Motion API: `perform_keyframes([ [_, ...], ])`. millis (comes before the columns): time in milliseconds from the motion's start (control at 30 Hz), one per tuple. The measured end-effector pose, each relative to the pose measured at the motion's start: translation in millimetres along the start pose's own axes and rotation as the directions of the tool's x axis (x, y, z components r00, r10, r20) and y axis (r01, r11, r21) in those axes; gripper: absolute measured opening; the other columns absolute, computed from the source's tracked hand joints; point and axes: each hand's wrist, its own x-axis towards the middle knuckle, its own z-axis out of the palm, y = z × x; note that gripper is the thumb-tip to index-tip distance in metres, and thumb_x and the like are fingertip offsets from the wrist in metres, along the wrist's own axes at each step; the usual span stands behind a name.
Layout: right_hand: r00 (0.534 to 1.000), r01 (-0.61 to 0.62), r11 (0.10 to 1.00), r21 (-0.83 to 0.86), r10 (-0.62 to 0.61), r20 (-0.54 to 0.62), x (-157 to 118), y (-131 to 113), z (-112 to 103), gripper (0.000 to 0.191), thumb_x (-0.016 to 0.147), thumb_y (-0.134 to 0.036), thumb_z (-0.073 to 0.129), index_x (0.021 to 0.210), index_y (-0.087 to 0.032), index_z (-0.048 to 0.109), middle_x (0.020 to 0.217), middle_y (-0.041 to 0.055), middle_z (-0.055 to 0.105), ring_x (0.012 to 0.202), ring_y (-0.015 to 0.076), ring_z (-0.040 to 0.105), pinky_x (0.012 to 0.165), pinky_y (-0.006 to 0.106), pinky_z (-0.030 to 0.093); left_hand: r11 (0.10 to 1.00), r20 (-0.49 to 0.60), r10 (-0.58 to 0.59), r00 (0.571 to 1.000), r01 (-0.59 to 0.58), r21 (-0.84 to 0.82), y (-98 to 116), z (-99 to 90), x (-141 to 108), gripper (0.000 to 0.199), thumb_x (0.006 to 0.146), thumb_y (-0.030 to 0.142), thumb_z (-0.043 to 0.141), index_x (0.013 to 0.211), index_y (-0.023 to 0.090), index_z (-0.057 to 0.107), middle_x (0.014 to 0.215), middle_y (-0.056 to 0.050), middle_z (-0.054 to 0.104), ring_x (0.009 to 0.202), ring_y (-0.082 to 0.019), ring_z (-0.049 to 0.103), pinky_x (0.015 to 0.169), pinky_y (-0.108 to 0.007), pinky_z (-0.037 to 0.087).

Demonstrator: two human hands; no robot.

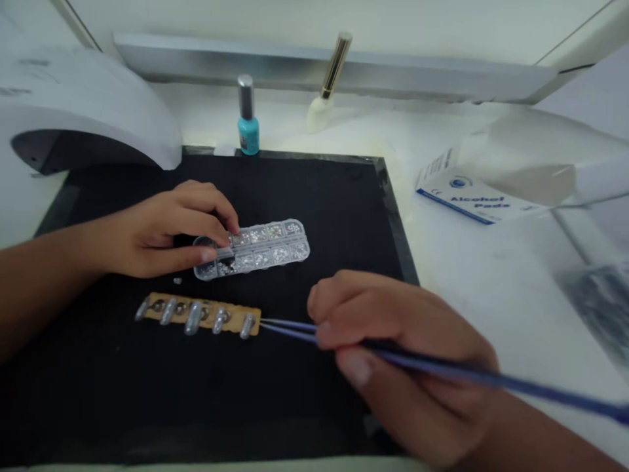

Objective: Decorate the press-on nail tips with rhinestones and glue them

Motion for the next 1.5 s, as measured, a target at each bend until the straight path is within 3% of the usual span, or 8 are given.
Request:
perform_keyframes([
  [133,0.984,-0.052,0.923,0.381,0.113,-0.139,9,14,5,0.016,0.091,-0.011,0.057,0.092,-0.020,0.070,0.067,0.0033,0.059,0.066,0.0198,0.064,0.057,0.035,0.056,1.000,0.024,-0.008,1.000,0.009,-0.028,-1,-0.1,0,0.016,0.095,0.029,0.055,0.091,0.020,0.068,0.107,-0.009,0.068,0.098,-0.022,0.062,0.091,-0.044,0.039],
  [267,0.990,0.008,0.865,0.502,0.064,-0.126,11,25,8,0.018,0.090,-0.015,0.056,0.096,-0.019,0.072,0.067,0.0019,0.055,0.057,0.0172,0.057,0.052,0.035,0.050,0.999,0.047,-0.008,0.999,0.010,-0.034,-2,2.1,-1,0.014,0.095,0.029,0.058,0.095,0.020,0.068,0.110,-0.009,0.065,0.102,-0.023,0.061,0.094,-0.044,0.037],
  [967,0.950,0.096,0.914,0.395,0.034,-0.309,5,42,14,0.007,0.093,-0.025,0.064,0.090,-0.021,0.070,0.071,-0.0004,0.059,0.062,0.0134,0.054,0.057,0.029,0.044,0.998,-0.014,0.041,0.999,-0.040,0.055,2,5.6,-4,0.015,0.093,0.024,0.058,0.098,0.018,0.071,0.111,-0.010,0.067,0.103,-0.023,0.061,0.093,-0.042,0.041],
  [1067,0.953,0.091,0.927,0.364,0.026,-0.303,4,48,13,0.014,0.096,-0.030,0.063,0.099,-0.017,0.067,0.086,0.0010,0.065,0.071,0.0125,0.061,0.065,0.028,0.053,0.997,-0.010,0.053,0.999,-0.052,0.053,1,6.8,-5,0.015,0.093,0.024,0.059,0.098,0.019,0.072,0.111,-0.010,0.067,0.103,-0.023,0.061,0.094,-0.042,0.042],
  [1200,0.961,0.042,0.946,0.322,0.051,-0.273,3,57,11,0.033,0.098,-0.036,0.062,0.124,-0.016,0.060,0.123,0.0094,0.064,0.103,0.0219,0.066,0.086,0.043,0.059,0.996,0.012,0.078,0.997,-0.079,0.041,1,7.3,-4,0.012,0.091,0.023,0.064,0.096,0.020,0.074,0.110,-0.009,0.069,0.103,-0.022,0.060,0.094,-0.040,0.044],
  [1500,0.973,-0.033,0.944,0.328,0.106,-0.207,2,64,14,0.034,0.098,-0.036,0.062,0.126,-0.017,0.060,0.125,0.0098,0.063,0.106,0.0229,0.065,0.089,0.044,0.058,0.997,0.037,0.074,0.997,-0.075,0.014,-5,8.4,-2,0.006,0.086,0.018,0.070,0.088,0.020,0.075,0.109,-0.007,0.068,0.103,-0.022,0.057,0.094,-0.039,0.045],
])
